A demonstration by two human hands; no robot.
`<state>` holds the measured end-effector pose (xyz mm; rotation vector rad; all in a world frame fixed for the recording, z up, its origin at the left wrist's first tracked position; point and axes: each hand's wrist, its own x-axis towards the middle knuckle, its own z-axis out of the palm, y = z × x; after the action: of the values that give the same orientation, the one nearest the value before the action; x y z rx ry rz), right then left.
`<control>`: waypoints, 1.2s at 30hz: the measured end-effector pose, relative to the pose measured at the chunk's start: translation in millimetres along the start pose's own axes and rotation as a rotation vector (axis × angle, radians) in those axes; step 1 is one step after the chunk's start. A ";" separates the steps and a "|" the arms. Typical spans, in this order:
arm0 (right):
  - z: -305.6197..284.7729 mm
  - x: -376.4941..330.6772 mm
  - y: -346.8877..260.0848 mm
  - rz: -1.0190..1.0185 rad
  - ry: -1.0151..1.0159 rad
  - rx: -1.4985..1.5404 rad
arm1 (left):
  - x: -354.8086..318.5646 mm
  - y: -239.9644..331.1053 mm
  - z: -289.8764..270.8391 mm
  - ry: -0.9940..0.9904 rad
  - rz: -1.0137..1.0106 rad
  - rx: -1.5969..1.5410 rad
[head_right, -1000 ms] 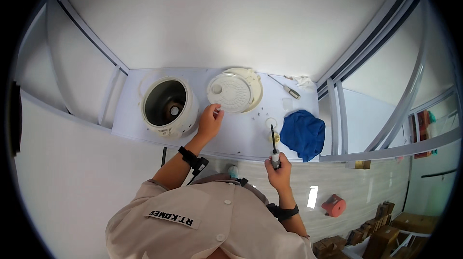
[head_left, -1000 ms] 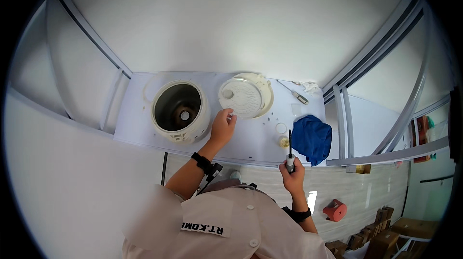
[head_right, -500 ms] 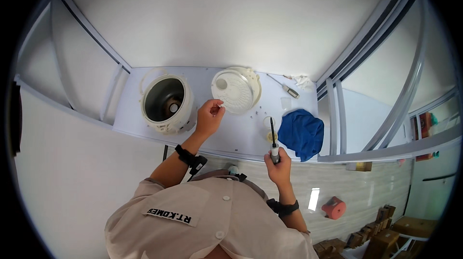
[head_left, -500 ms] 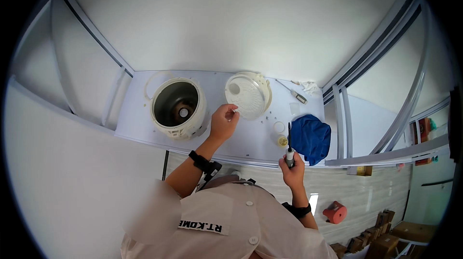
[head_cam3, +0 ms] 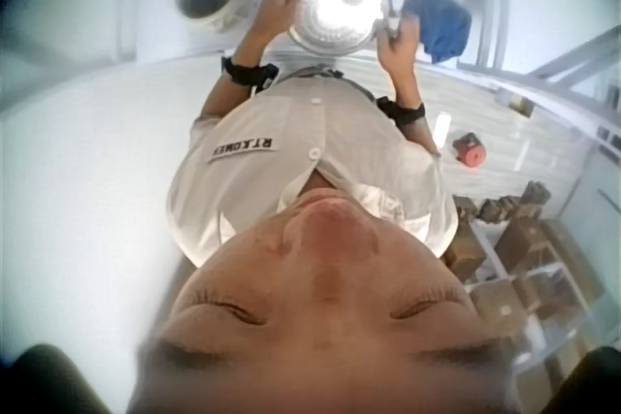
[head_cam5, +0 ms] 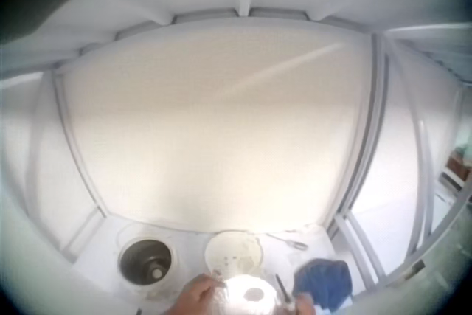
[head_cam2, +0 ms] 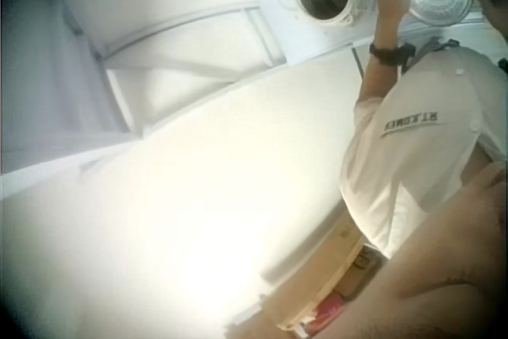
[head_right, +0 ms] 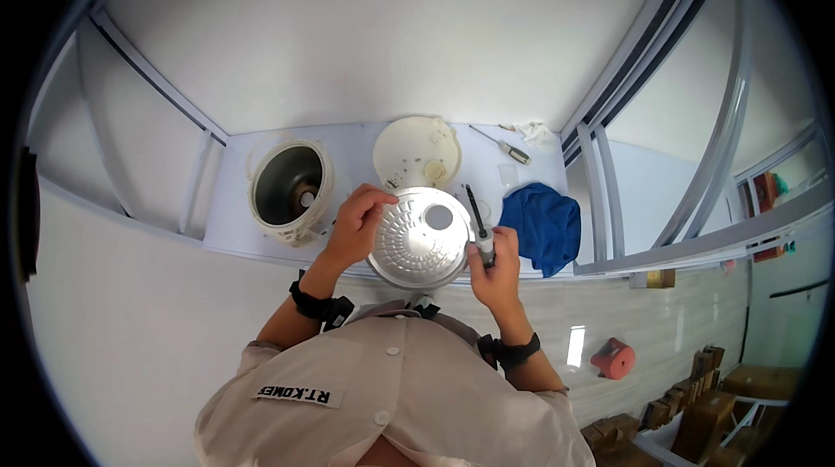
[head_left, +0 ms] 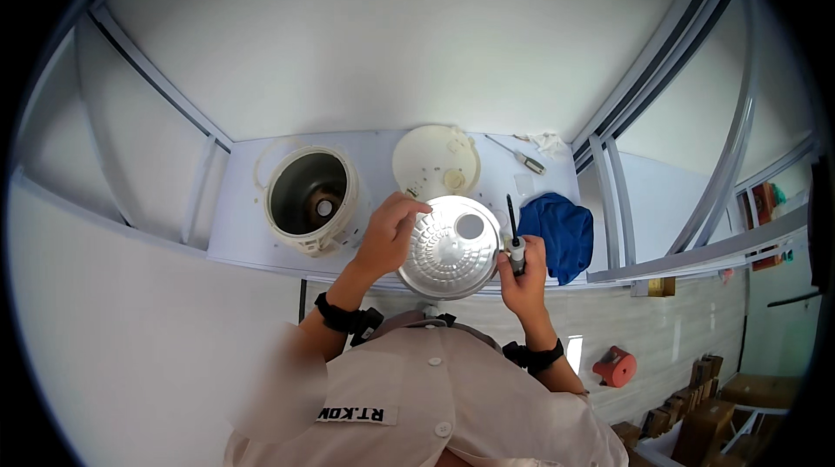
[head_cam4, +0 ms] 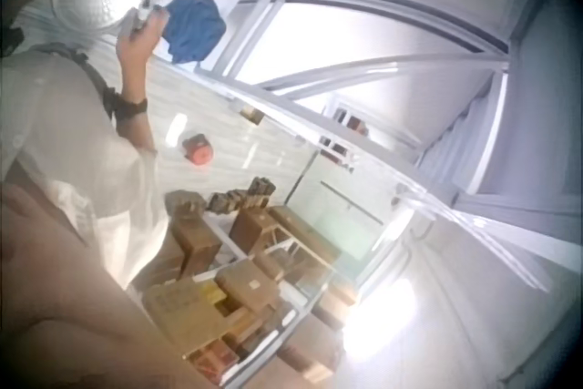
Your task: The person assembles a white plastic appliance component on a workbench. They use a screwdriver to tighten screws into a circular lid, securing it to the main body of the device. The person handles the lid and the screwdriver throughout the process.
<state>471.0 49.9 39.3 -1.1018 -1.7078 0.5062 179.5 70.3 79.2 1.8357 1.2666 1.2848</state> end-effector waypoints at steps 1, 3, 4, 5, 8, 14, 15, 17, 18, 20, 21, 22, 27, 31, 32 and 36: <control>2.3 1.2 -1.0 -0.001 -0.013 -0.004 | -0.5 0.5 0.1 0.002 0.020 -0.002; 8.1 5.4 -4.1 0.002 -0.044 0.008 | -1.6 0.9 -1.7 0.015 0.061 -0.002; 10.4 6.6 -6.7 0.074 -0.080 0.068 | -3.0 2.7 -2.8 -0.007 0.004 -0.024; 13.7 7.9 -10.2 0.145 -0.117 0.131 | -5.3 5.7 -4.9 -0.028 -0.055 -0.045; 24.3 15.9 -22.3 0.157 -0.181 0.166 | -11.5 13.6 -8.9 -0.077 -0.134 -0.085; 52.9 24.0 -25.4 0.178 -0.115 0.203 | -20.2 15.5 -32.9 0.001 -0.084 0.022; 56.1 24.5 -24.7 0.188 -0.071 0.204 | -21.6 17.9 -40.8 0.002 -0.060 0.079; 64.4 28.1 -25.2 0.210 0.008 0.224 | -28.9 16.7 -54.4 0.051 -0.002 0.149; 67.5 29.8 -29.4 0.242 0.013 0.303 | -32.7 17.1 -60.6 0.073 0.027 0.183; 72.3 34.2 -43.6 0.310 0.031 0.461 | -39.0 24.1 -75.0 0.075 -0.064 0.075; 77.7 33.5 -40.6 0.357 0.033 0.479 | -42.4 25.7 -82.5 0.072 -0.108 0.021; 84.0 34.2 -45.8 0.373 0.034 0.491 | -46.2 23.8 -88.5 0.107 -0.123 -0.016; 114.9 41.2 -78.1 0.413 -0.002 0.506 | -59.2 1.4 -120.2 0.237 -0.144 -0.122; 148.3 48.9 -115.1 0.516 -0.112 0.560 | -65.0 -13.9 -162.6 0.292 -0.168 0.022; 155.9 51.4 -126.2 0.592 -0.150 0.595 | -65.6 -17.4 -173.4 0.296 -0.191 0.045; 202.7 52.0 -131.7 0.281 -0.145 0.311 | -64.2 -45.6 -214.9 0.318 -0.198 0.133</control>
<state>227.6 61.1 81.3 -1.1005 -1.5361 1.0149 -41.8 14.7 98.4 1.5854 1.6932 1.4498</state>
